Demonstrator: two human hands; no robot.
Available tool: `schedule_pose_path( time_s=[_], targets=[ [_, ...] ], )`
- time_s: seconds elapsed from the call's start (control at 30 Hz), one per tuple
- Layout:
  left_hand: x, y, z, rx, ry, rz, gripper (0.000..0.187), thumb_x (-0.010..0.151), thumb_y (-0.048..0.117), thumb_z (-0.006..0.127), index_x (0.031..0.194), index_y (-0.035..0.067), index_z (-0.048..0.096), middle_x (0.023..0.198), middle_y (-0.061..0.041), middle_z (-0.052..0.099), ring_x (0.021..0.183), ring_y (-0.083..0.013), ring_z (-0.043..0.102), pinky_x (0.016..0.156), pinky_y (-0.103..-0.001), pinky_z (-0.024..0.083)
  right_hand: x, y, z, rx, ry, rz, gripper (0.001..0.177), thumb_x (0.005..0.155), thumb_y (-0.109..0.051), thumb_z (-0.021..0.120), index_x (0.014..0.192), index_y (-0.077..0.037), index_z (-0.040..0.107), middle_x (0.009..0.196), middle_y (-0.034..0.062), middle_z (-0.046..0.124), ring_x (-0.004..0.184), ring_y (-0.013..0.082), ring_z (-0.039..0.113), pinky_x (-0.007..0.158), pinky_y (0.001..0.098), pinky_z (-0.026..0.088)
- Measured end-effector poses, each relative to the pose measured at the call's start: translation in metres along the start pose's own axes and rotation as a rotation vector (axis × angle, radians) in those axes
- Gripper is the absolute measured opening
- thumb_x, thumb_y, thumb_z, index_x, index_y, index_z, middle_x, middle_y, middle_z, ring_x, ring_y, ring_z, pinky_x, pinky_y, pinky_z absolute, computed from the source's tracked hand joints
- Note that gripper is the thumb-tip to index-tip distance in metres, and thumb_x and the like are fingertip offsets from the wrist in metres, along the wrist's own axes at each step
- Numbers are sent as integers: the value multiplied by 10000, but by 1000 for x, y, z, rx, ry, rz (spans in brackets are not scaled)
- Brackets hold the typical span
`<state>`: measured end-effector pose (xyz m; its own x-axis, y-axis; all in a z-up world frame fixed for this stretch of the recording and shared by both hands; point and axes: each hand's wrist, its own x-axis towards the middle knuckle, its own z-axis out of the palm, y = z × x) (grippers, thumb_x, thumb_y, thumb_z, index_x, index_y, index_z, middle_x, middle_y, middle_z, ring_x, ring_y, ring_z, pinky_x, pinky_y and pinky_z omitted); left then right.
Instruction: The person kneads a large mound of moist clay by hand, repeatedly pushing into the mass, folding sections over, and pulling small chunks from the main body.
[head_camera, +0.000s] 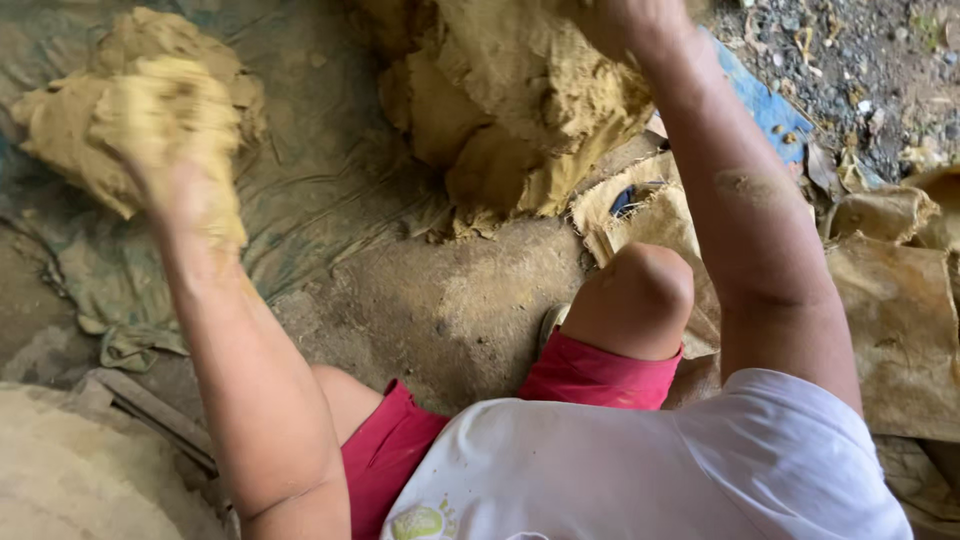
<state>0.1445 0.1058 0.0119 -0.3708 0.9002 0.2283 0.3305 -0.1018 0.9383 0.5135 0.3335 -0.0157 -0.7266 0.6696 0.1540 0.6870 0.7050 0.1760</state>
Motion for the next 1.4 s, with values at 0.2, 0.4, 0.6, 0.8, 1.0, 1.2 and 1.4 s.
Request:
schedule_pose_path(
  time_s=[0.2, 0.4, 0.6, 0.8, 1.0, 1.2, 1.4],
  targets=[
    [0, -21, 84, -74, -293, -145, 278, 959, 59, 770, 1209, 29, 651, 1017, -29, 643, 921, -128, 599, 802, -243, 544, -62, 0, -12, 472, 8, 64, 568, 820, -190, 846, 1329, 6, 689, 1445, 270, 535, 1258, 429, 499, 1031, 528, 454],
    [-24, -59, 175, 191, -621, -571, 482, 930, 220, 721, 1344, 12, 590, 1268, -192, 672, 1133, -265, 667, 974, -362, 566, -159, 45, 8, 1330, 106, 688, 221, 1023, -118, 676, 1183, 35, 666, 1207, 249, 634, 1021, 299, 651, 961, 392, 562],
    [-42, -118, 248, 49, -850, -731, 785, 843, 311, 805, 1469, 3, 444, 1524, -246, 478, 1392, -346, 483, 1138, -493, 395, -219, 12, 89, 1468, -300, 1106, 749, 846, -345, 779, 1459, -48, 470, 1428, 187, 563, 1237, 303, 586, 987, 441, 532],
    [-38, -165, 258, -670, -758, -828, 856, 748, 311, 859, 1453, 23, 467, 1596, -221, 416, 1501, -384, 348, 1168, -610, 289, -180, 43, 76, 1695, -497, 1008, 1004, 772, -407, 778, 1574, -84, 268, 1631, 149, 346, 1459, 326, 397, 1105, 565, 431],
    [-2, -54, 256, -701, -420, -1205, 827, 650, 397, 875, 1366, 130, 557, 1566, -170, 429, 1489, -400, 319, 1176, -718, 249, -119, 43, 18, 1848, -712, 1214, 1137, 680, -588, 747, 1611, -134, 281, 1680, 196, 115, 1530, 406, 97, 1120, 742, 276],
    [42, 25, 283, -462, -472, -1230, 834, 659, 410, 869, 1372, 116, 550, 1563, -180, 431, 1484, -400, 329, 1175, -697, 258, -62, 27, -8, 1811, -714, 1486, 1339, 518, -608, 817, 1623, -132, 231, 1678, 210, -37, 1527, 473, 8, 1080, 869, 163],
    [57, 20, 302, -336, -523, -1378, 843, 668, 424, 863, 1378, 102, 544, 1560, -190, 432, 1478, -399, 339, 1175, -677, 267, -76, 13, 44, 1820, -298, 1640, 1443, 659, -319, 927, 1520, -3, -187, 1624, 325, 256, 1521, 428, 279, 1236, 508, 230]
  ],
)
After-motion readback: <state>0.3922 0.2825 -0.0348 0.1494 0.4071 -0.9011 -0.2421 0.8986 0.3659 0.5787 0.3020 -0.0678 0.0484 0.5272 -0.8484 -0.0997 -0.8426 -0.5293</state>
